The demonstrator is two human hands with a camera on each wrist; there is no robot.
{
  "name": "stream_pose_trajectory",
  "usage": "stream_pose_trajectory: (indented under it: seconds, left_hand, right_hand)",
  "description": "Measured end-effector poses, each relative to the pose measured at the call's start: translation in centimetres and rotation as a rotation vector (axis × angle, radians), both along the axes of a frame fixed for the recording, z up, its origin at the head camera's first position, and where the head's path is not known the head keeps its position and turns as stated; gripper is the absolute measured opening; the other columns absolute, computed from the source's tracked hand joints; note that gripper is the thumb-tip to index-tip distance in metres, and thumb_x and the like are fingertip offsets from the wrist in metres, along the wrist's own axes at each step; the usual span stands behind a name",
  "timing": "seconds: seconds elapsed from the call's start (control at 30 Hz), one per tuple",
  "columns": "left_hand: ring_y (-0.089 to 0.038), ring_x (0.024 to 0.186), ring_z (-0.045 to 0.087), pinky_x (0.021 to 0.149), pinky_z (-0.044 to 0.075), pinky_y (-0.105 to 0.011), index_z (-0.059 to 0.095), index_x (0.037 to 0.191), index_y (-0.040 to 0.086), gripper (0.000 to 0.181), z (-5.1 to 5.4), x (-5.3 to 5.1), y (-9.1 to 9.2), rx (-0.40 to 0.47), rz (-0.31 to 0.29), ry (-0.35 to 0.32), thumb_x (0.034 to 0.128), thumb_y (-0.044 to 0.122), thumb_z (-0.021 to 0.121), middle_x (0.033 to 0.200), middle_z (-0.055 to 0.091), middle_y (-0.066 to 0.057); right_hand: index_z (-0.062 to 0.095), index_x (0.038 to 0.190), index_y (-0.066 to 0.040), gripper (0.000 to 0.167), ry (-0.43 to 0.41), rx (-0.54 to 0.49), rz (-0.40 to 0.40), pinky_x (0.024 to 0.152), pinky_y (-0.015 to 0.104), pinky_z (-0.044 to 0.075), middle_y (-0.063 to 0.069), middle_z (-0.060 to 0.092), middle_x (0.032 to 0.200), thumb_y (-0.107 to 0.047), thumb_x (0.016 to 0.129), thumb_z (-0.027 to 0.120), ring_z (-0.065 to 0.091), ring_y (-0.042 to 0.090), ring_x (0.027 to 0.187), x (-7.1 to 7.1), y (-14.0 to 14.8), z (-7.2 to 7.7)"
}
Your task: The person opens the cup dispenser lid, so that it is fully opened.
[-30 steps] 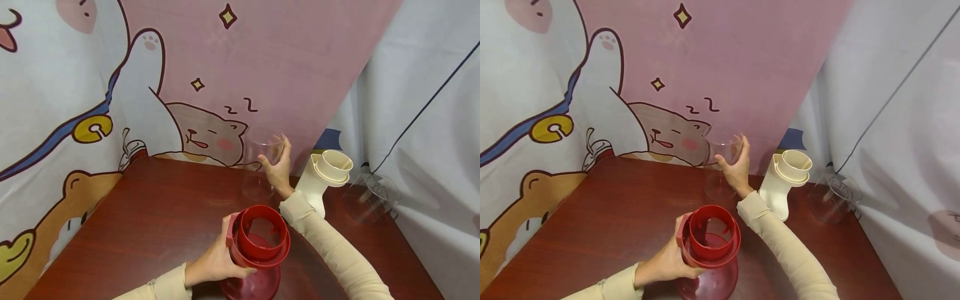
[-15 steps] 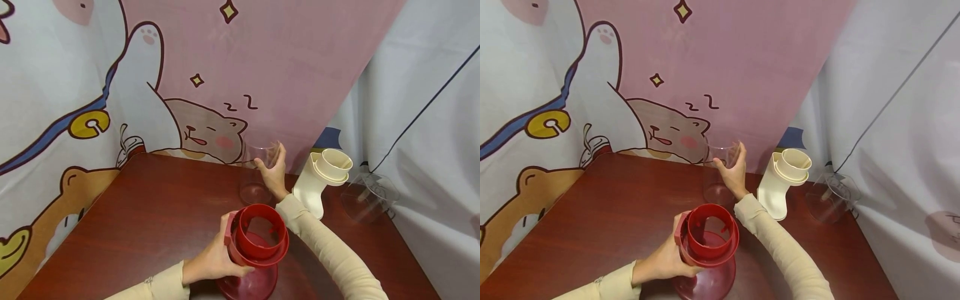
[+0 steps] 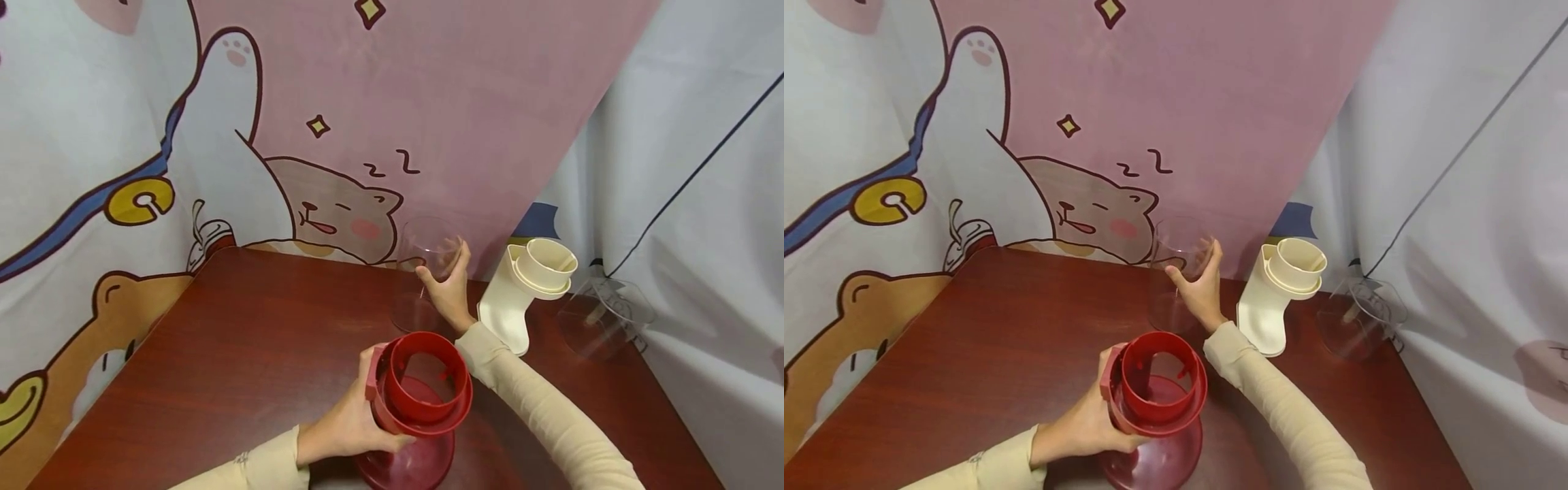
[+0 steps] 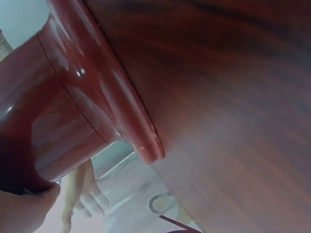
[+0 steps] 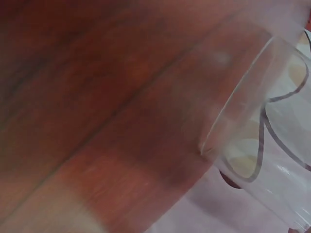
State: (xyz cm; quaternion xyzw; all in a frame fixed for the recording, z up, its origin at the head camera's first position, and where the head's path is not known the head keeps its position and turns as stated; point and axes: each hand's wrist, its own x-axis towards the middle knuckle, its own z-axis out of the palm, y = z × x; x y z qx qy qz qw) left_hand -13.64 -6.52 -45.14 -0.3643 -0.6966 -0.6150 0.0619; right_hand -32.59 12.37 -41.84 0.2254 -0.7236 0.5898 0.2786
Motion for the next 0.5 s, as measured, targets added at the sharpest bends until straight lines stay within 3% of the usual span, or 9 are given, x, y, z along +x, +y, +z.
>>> stream_pose_trajectory:
  seconds: [0.17,0.3,0.4,0.5]
  left_hand:
    - [-0.021,0.135,0.047,0.11,0.044,-0.031,0.014,0.15,0.016,0.111,0.2,-0.1,0.0,-0.009,0.004,0.001,0.0705,0.026,0.09,0.151,0.036,-0.001]
    - [-0.02,0.134,0.048,0.11,0.044,-0.031,0.014,0.15,0.019,0.111,0.3,-0.1,0.0,-0.016,-0.005,-0.035,0.07,0.026,0.091,0.15,0.037,0.0]
    - [-0.02,0.135,0.047,0.111,0.043,-0.031,0.014,0.15,0.022,0.113,0.4,0.1,-0.1,-0.019,-0.025,-0.09,0.0686,0.026,0.092,0.151,0.037,0.002]
    - [-0.019,0.139,0.043,0.114,0.039,-0.029,0.012,0.152,0.023,0.12,0.6,0.3,-0.5,-0.004,-0.063,-0.139,0.0656,0.03,0.094,0.155,0.034,0.003]
  right_hand:
    - [0.017,0.152,-0.004,0.105,-0.042,0.019,0.037,0.113,0.055,0.034,0.029,0.037,0.147,-0.038,0.078,0.085,0.041,0.049,0.134,0.4,0.2,0.1]
    - [0.015,0.154,-0.002,0.106,-0.099,0.032,0.012,0.119,0.053,0.025,0.026,0.028,0.154,-0.042,0.081,0.081,0.031,0.042,0.143,1.4,0.5,0.6]
    - [0.022,0.151,0.003,0.084,-0.078,-0.03,-0.046,0.12,0.045,0.023,0.025,0.028,0.153,-0.036,0.093,0.069,0.029,0.037,0.144,2.8,1.0,1.2]
    - [0.038,0.139,0.008,0.048,-0.006,-0.167,-0.064,0.116,0.033,0.028,0.019,0.044,0.141,-0.022,0.104,0.051,0.039,0.028,0.136,5.0,1.4,1.8]
